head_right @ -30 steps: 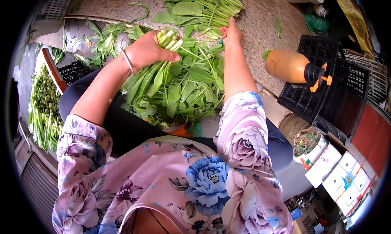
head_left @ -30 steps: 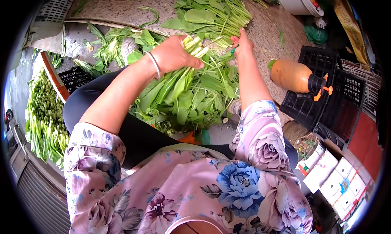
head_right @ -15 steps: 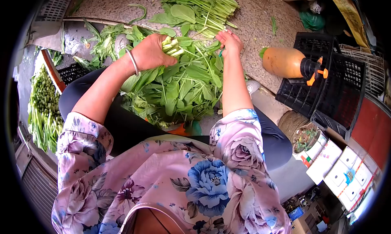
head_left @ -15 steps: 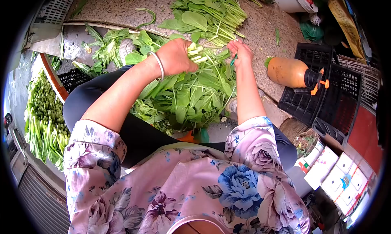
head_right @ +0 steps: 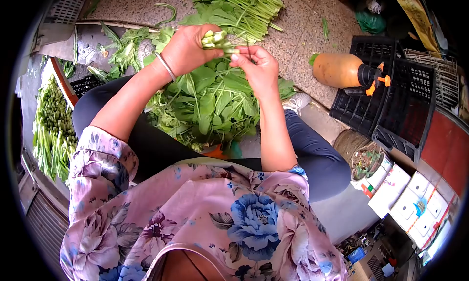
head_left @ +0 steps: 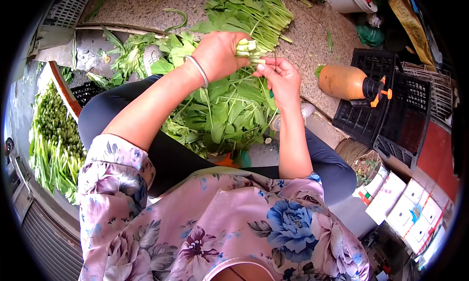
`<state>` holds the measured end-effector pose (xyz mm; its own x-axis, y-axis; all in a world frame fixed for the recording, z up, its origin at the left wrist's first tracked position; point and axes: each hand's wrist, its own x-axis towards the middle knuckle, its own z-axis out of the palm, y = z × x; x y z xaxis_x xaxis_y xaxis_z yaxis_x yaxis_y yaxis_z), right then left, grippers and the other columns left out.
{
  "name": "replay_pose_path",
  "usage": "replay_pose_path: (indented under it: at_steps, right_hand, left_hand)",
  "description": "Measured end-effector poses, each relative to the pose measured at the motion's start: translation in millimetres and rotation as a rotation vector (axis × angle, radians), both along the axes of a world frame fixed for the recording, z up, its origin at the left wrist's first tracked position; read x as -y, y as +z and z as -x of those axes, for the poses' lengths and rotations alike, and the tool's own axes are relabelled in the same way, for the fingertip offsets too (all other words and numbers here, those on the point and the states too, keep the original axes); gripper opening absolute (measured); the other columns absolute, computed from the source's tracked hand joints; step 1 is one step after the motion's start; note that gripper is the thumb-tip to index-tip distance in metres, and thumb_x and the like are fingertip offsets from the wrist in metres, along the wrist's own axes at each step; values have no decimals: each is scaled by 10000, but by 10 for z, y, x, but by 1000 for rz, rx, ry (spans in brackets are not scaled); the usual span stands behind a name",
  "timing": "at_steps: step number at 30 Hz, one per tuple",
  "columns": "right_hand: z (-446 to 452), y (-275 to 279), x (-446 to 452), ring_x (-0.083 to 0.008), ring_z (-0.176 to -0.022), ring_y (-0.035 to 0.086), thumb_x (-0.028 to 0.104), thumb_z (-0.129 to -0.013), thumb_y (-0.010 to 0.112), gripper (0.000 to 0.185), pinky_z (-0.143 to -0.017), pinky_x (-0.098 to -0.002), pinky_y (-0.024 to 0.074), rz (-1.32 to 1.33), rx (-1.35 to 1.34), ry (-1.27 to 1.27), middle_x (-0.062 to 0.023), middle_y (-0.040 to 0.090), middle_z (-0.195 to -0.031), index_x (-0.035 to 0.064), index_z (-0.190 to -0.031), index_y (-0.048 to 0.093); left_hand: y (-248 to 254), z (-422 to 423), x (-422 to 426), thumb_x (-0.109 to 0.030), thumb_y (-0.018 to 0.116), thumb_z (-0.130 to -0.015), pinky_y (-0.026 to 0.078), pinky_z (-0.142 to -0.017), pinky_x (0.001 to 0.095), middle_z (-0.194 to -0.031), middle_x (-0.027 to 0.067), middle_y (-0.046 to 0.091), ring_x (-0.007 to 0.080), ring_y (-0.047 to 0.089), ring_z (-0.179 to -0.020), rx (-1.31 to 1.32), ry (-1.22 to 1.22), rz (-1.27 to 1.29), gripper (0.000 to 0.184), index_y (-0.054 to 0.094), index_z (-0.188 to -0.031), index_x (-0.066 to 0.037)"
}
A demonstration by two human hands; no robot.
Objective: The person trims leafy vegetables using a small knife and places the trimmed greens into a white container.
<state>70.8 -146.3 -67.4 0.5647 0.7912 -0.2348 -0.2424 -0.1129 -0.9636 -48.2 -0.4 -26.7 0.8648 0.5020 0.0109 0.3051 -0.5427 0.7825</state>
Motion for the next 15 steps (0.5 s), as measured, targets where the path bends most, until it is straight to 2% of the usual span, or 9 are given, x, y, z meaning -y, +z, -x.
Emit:
replay_pose_path:
  at_steps: [2, 3, 4, 5, 6, 7, 8, 10, 15]
  right_hand:
    - [74, 93, 13, -151, -691, 638, 48, -762, 652, 210, -414, -148, 342, 36, -29, 15, -107, 625, -890, -15, -944, 567]
    - [105, 107, 16, -129, -664, 618, 85, -786, 636, 226, -423, -148, 341, 44, -42, -16, -93, 619, -863, -17, -975, 564]
    - [130, 125, 25, -107, -637, 598, 122, -810, 619, 248, -433, -148, 339, 52, -54, -49, -78, 614, -836, -19, -1005, 560]
    - [145, 152, 34, -107, -637, 598, 122, -810, 619, 248, -433, -148, 339, 51, -52, -51, -78, 614, -836, -19, -1005, 560]
    - [157, 182, 43, -78, -599, 536, 162, -825, 606, 298, -439, -151, 329, 58, -65, -48, -58, 595, -784, -21, -1053, 550]
    - [171, 209, 55, -49, -561, 475, 203, -841, 592, 349, -446, -154, 318, 67, -79, -46, -38, 577, -731, -23, -1101, 539]
    - [188, 226, 64, -49, -561, 475, 203, -841, 592, 349, -446, -154, 318, 68, -78, -48, -38, 577, -731, -23, -1101, 539]
    - [235, 256, 71, -49, -532, 376, 272, -900, 487, 391, -452, -164, 298, -7, -176, 18, -12, 507, -706, -26, -1152, 502]
    - [283, 267, 34, -50, -512, 365, 245, -897, 497, 355, -428, -169, 276, 64, -176, 30, 1, 458, -665, 21, -1172, 495]
  left_hand:
    - [-87, -5, -14, -95, 713, -666, 469, -622, 281, -717, 78, 620, 162, 581, -636, -32, -82, 153, 236, 586, -855, -32]
    - [-111, -4, -10, -77, 731, -667, 451, -572, 246, -685, 14, 609, 79, 516, -590, 5, -70, 260, 234, 594, -849, -24]
    - [-127, -1, -18, -77, 731, -667, 451, -572, 246, -685, 14, 609, 79, 516, -590, 6, -72, 261, 234, 594, -849, -24]
    - [-137, -3, -27, -79, 731, -673, 441, -549, 233, -681, 2, 601, 67, 499, -574, 15, -55, 416, 227, 597, -848, -23]
    - [-122, -7, -29, -81, 731, -680, 431, -526, 219, -678, -10, 593, 54, 483, -558, 23, -37, 572, 220, 601, -846, -22]
    - [-99, -7, -24, -87, 735, -682, 413, -502, 203, -674, -18, 582, 44, 467, -541, 7, -17, 565, 218, 602, -845, -31]
    - [-74, -7, -22, -87, 735, -682, 413, -502, 203, -674, -18, 582, 44, 467, -541, 8, -19, 567, 218, 602, -845, -31]
    - [-42, -1, -19, -89, 740, -679, 416, -506, 206, -679, -18, 584, 48, 470, -544, -45, 6, 531, 227, 599, -847, -31]
    - [-105, -9, -24, -80, 740, -676, 417, -508, 208, -691, -23, 579, 48, 474, -558, 52, -8, 574, 236, 588, -848, -25]
